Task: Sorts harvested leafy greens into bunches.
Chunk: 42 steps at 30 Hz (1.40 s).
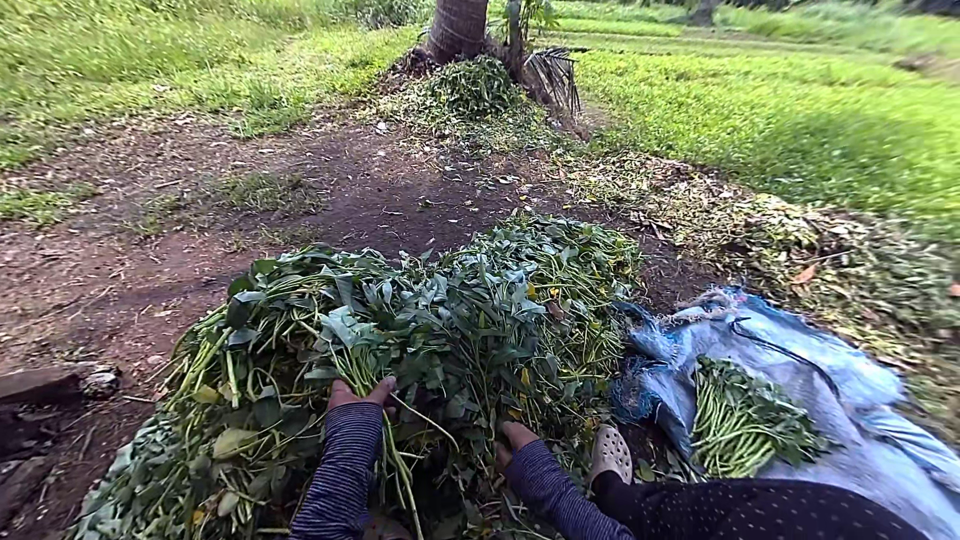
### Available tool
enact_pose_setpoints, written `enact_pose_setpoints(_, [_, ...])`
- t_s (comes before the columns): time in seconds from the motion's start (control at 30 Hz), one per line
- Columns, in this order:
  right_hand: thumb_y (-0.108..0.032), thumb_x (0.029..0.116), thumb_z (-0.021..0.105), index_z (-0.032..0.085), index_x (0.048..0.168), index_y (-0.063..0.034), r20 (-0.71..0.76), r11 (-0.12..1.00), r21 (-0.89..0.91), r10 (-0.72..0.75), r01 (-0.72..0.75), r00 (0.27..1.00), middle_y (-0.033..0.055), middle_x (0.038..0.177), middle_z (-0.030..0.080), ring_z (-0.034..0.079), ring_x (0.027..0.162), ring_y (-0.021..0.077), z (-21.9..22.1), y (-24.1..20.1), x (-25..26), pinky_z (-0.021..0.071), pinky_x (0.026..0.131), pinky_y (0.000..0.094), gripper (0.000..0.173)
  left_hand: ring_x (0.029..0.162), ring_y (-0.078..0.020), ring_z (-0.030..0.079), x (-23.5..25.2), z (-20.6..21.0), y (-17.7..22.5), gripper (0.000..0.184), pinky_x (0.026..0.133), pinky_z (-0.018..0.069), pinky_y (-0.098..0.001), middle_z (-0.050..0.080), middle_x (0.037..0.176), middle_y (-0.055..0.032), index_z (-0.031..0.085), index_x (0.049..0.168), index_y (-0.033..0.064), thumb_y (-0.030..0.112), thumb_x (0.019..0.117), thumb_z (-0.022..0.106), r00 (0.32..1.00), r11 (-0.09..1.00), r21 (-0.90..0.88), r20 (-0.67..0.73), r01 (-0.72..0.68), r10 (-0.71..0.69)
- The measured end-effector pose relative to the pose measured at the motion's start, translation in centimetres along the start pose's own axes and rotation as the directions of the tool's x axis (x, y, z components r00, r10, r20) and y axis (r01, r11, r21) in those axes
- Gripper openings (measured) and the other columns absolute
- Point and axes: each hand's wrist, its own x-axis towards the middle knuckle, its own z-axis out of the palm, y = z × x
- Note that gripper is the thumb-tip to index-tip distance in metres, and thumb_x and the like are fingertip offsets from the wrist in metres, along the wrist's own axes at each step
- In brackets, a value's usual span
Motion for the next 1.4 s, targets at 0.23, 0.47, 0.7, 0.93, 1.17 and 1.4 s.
enact_pose_setpoints(0.23, [-0.026, 0.1029, 0.06, 0.056, 0.143, -0.0008, -0.104, 0.986, 0.092, 0.145, -0.136, 0.984, 0.0242, 0.148, 0.053, 0.049, 0.141, 0.0358, -0.1, -0.7, 6.9, 0.0382, 0.118, 0.0481, 0.048, 0.066, -0.0278, 0.072, -0.7, 0.7, -0.2, 0.075, 0.056, 0.0615, -0.0424, 0.066, 0.101, -0.0227, 0.024, 0.151, 0.0053, 0.005, 0.0943, 0.073, 0.997, 0.987, -0.153, 0.059, 0.057, -0.048])
enact_pose_setpoints(0.47, [-0.027, 0.102, 0.06, 0.06, 0.131, 0.004, -0.227, 0.988, 0.155, 0.018, 0.018, 0.974, 0.026, 0.135, 0.057, 0.06, 0.122, 0.0354, -1.4, -0.9, 2.7, 0.0491, 0.106, 0.0461, 0.042, 0.062, -0.0295, 0.07, -3.3, 2.7, -0.4, 0.075, 0.051, 0.0609, -0.0442, 0.064, 0.094, -0.0202, 0.023, 0.147, 0.0062, -0.005, 0.0911, 0.072, 0.953, 0.962, -0.163, 0.246, 0.22, -0.176])
enact_pose_setpoints(0.7, [-0.024, 0.104, 0.057, 0.055, 0.133, 0.0046, -0.082, 0.994, 0.107, -0.022, 0.031, 0.996, 0.0237, 0.117, 0.071, 0.07, 0.11, 0.0359, -1.7, -4.3, -1.7, 0.0523, 0.101, 0.0525, 0.041, 0.078, -0.0305, 0.074, -5.8, 5.2, -1.9, 0.088, 0.06, 0.0636, -0.0464, 0.066, 0.104, -0.0214, 0.025, 0.148, 0.0046, -0.003, 0.0819, 0.083, 0.935, 0.975, -0.104, 0.32, 0.197, -0.155])
enact_pose_setpoints(0.93, [-0.024, 0.1051, 0.058, 0.057, 0.13, 0.0079, -0.006, 0.988, 0.109, -0.113, 0.113, 0.994, 0.0262, 0.114, 0.071, 0.071, 0.108, 0.0376, -0.7, -5.7, -3.4, 0.052, 0.1, 0.0524, 0.04, 0.079, -0.029, 0.074, -4.2, 4.4, -2.7, 0.09, 0.063, 0.0634, -0.0434, 0.066, 0.112, -0.023, 0.024, 0.151, 0.0054, 0.011, 0.0848, 0.085, 0.918, 0.977, 0.196, 0.366, 0.087, -0.156])
enact_pose_setpoints(1.17, [-0.025, 0.1098, 0.048, 0.056, 0.119, 0.0075, 0.075, 0.914, 0.401, -0.104, 0.066, 0.992, 0.0184, 0.095, 0.067, 0.068, 0.082, 0.0252, 0.7, -4.1, -3.6, 0.056, 0.082, 0.0432, 0.034, 0.067, -0.0258, 0.073, -3.7, 4.7, -3.3, 0.086, 0.054, 0.0619, -0.0377, 0.067, 0.103, -0.0208, 0.027, 0.148, 0.0056, 0.0, 0.0833, 0.083, 0.918, 0.988, 0.092, 0.367, 0.125, -0.15])
enact_pose_setpoints(1.4, [-0.026, 0.1096, 0.049, 0.057, 0.116, 0.007, 0.033, 0.912, 0.407, -0.062, 0.043, 0.998, 0.0197, 0.095, 0.066, 0.067, 0.085, 0.0272, 0.8, -5.2, -4.2, 0.0543, 0.085, 0.0452, 0.035, 0.068, -0.0252, 0.073, -2.9, 4.9, -3.3, 0.087, 0.056, 0.062, -0.0386, 0.068, 0.101, -0.0195, 0.026, 0.149, 0.0053, 0.0, 0.0829, 0.083, 0.968, 0.994, 0.071, 0.231, 0.084, -0.098])
